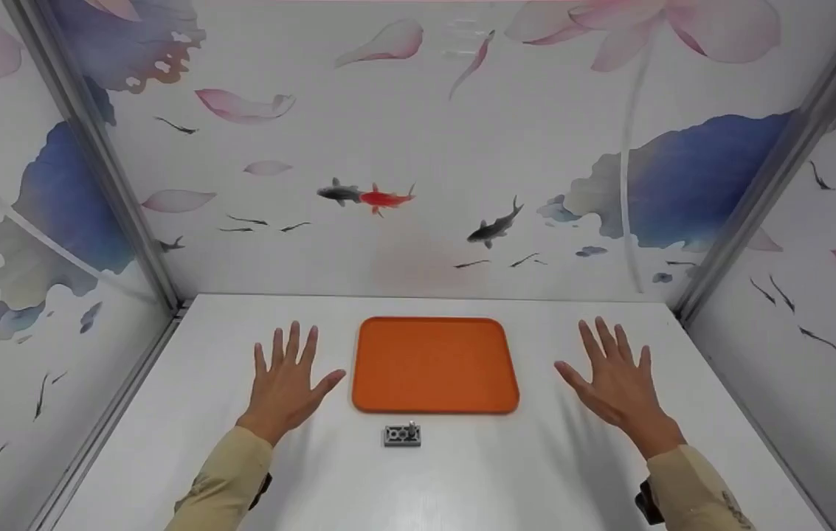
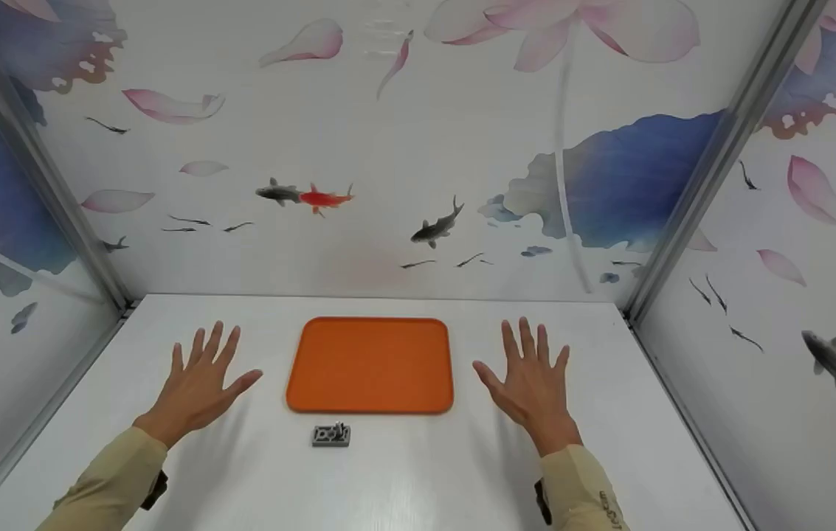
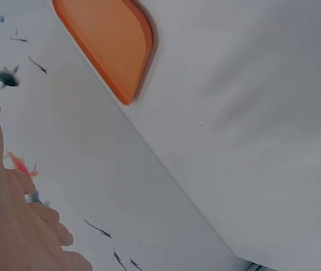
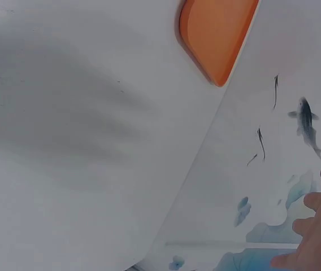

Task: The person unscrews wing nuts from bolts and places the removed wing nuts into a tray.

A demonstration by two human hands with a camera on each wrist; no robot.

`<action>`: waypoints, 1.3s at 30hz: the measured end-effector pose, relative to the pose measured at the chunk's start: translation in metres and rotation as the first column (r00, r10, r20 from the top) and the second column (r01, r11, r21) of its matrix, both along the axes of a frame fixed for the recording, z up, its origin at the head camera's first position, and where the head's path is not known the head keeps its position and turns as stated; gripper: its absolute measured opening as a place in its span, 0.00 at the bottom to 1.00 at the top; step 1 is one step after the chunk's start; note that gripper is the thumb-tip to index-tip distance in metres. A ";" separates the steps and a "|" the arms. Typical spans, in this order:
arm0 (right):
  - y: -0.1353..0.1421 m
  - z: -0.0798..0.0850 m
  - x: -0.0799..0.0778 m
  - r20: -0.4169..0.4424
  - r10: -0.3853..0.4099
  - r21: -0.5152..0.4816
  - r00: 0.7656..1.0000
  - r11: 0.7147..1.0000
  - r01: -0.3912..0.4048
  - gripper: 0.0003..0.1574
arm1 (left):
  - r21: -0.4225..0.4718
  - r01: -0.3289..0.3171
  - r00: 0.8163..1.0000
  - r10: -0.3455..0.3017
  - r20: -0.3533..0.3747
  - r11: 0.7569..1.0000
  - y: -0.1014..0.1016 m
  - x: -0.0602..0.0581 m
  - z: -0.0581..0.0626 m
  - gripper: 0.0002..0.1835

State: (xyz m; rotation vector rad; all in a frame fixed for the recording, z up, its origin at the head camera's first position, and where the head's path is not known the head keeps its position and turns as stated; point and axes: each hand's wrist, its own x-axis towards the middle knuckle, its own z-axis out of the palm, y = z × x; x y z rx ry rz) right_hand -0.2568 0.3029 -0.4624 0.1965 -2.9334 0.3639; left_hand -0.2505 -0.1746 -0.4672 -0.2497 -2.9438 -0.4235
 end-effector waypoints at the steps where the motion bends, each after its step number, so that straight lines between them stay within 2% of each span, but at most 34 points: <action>1: -0.001 0.000 0.000 -0.004 0.000 -0.002 1.000 1.000 0.000 0.55 | 0.001 0.002 1.000 -0.002 -0.003 1.000 0.000 0.000 0.000 0.47; 8: -0.008 0.001 0.001 -0.022 0.015 -0.011 1.000 1.000 -0.016 0.54 | -0.012 0.009 1.000 -0.010 -0.023 1.000 0.003 0.001 -0.001 0.46; 23: -0.034 -0.004 0.003 -0.074 0.079 0.023 0.994 0.997 -0.078 0.52 | 0.019 0.048 0.999 -0.048 0.009 0.999 0.012 0.006 -0.001 0.47; 39: -0.066 -0.017 0.011 -0.115 0.167 0.039 0.979 0.986 -0.164 0.53 | 0.033 0.095 0.995 -0.095 0.026 0.995 0.027 0.014 -0.011 0.48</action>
